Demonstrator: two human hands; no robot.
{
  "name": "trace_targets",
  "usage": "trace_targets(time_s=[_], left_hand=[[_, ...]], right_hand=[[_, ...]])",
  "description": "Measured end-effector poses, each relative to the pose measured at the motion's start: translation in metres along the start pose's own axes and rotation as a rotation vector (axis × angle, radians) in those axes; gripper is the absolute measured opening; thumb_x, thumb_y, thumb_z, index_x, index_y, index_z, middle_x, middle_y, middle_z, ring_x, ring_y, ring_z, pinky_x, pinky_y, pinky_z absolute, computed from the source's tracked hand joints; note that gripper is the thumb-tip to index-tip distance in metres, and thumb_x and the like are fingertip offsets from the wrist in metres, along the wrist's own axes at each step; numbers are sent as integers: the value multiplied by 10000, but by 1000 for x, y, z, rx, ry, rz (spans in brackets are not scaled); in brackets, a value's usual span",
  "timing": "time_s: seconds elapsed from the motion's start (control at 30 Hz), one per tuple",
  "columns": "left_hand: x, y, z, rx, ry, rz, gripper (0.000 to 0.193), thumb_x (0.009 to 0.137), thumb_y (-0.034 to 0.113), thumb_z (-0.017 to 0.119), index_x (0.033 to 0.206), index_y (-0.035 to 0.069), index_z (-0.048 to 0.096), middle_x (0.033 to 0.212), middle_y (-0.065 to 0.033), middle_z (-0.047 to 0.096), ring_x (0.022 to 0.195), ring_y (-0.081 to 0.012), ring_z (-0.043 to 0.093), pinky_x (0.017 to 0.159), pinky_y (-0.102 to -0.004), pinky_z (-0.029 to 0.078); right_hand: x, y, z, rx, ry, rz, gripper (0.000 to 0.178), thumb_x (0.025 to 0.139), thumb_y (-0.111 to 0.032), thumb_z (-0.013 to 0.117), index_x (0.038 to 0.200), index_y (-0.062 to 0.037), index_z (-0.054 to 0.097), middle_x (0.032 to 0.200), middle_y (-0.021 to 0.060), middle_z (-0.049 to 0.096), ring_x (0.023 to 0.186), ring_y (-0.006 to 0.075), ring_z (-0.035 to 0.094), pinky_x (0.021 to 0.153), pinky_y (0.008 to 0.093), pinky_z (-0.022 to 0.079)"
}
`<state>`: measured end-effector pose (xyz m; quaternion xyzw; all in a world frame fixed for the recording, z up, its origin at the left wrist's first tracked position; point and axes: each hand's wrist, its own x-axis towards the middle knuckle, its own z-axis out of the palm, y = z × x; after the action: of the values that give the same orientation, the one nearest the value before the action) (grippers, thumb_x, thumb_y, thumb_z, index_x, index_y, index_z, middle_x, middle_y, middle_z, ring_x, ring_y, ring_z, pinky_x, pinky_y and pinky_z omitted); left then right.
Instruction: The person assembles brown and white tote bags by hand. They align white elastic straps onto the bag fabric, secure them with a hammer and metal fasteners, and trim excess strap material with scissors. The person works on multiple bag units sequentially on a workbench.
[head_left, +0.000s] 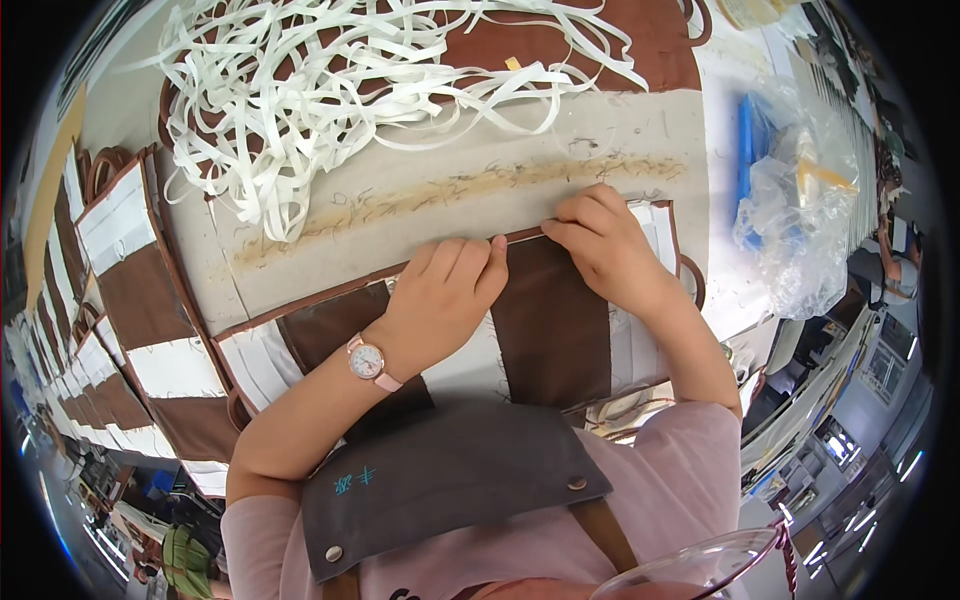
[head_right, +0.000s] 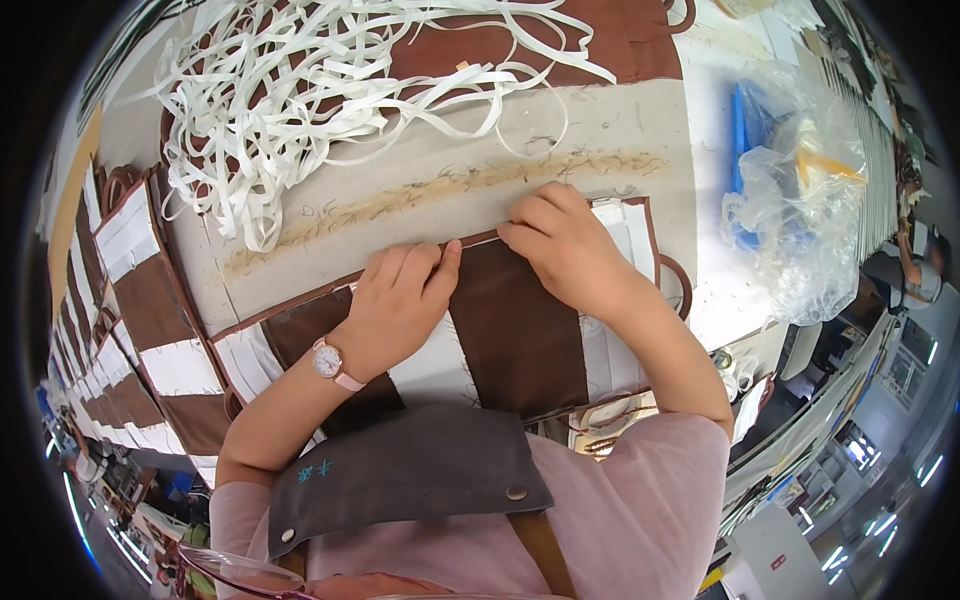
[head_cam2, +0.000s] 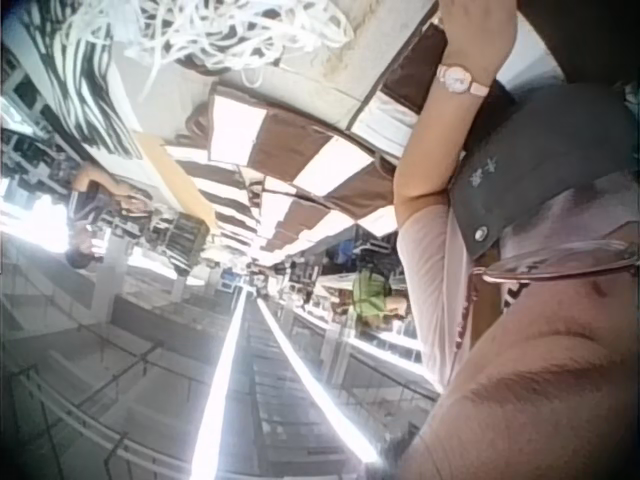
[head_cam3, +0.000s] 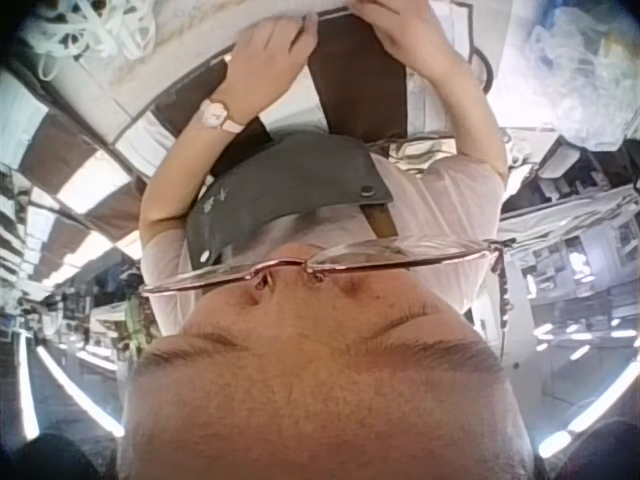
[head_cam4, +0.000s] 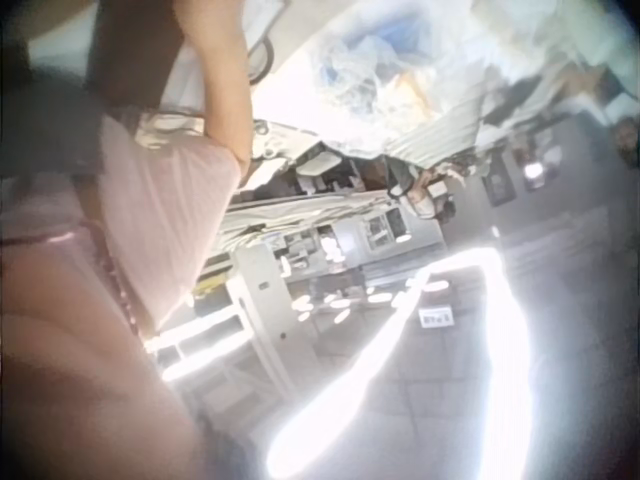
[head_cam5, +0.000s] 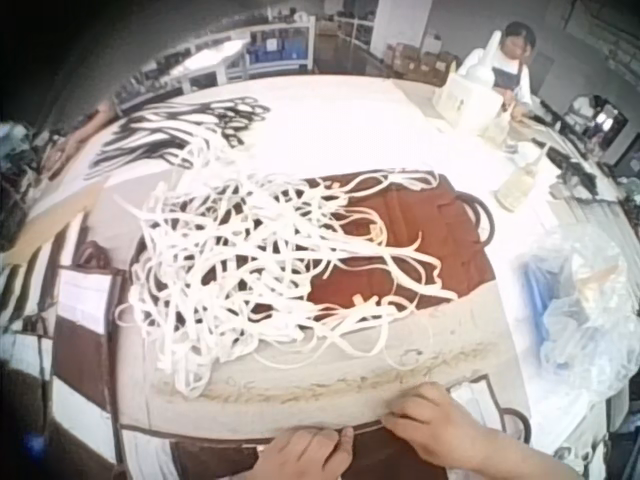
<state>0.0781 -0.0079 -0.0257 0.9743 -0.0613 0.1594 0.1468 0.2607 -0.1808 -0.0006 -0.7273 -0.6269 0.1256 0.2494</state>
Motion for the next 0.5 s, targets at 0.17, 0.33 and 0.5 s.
trace_targets(time_s=[0.17, 0.33, 0.5], left_hand=[[5, -2, -3, -114, -59, -34, 441, 820, 79, 669, 1260, 102, 649, 923, -56, 532, 830, -209, 559, 696, -312, 487], [15, 4, -6, -49, -110, -34, 474, 809, 91, 662, 1282, 107, 636, 878, -51, 495, 820, -214, 545, 687, -336, 478], [-8, 7, -16, -13, -155, -78, 434, 837, 109, 661, 1271, 127, 645, 902, -58, 509, 852, -236, 554, 736, -358, 477]], right_hand=[[-8, -5, -1, -222, 13, -91, 313, 748, -77, 656, 1057, -36, 689, 1049, 61, 603, 1017, 265, 563, 900, 407, 474], [-12, -5, -1, -230, 50, -68, 300, 753, -96, 658, 1047, -49, 702, 1040, 59, 603, 1001, 261, 564, 893, 405, 472], [-16, 1, 0, -211, 119, -63, 334, 688, 4, 710, 1020, -34, 703, 1008, 84, 609, 983, 296, 570, 830, 412, 487]])
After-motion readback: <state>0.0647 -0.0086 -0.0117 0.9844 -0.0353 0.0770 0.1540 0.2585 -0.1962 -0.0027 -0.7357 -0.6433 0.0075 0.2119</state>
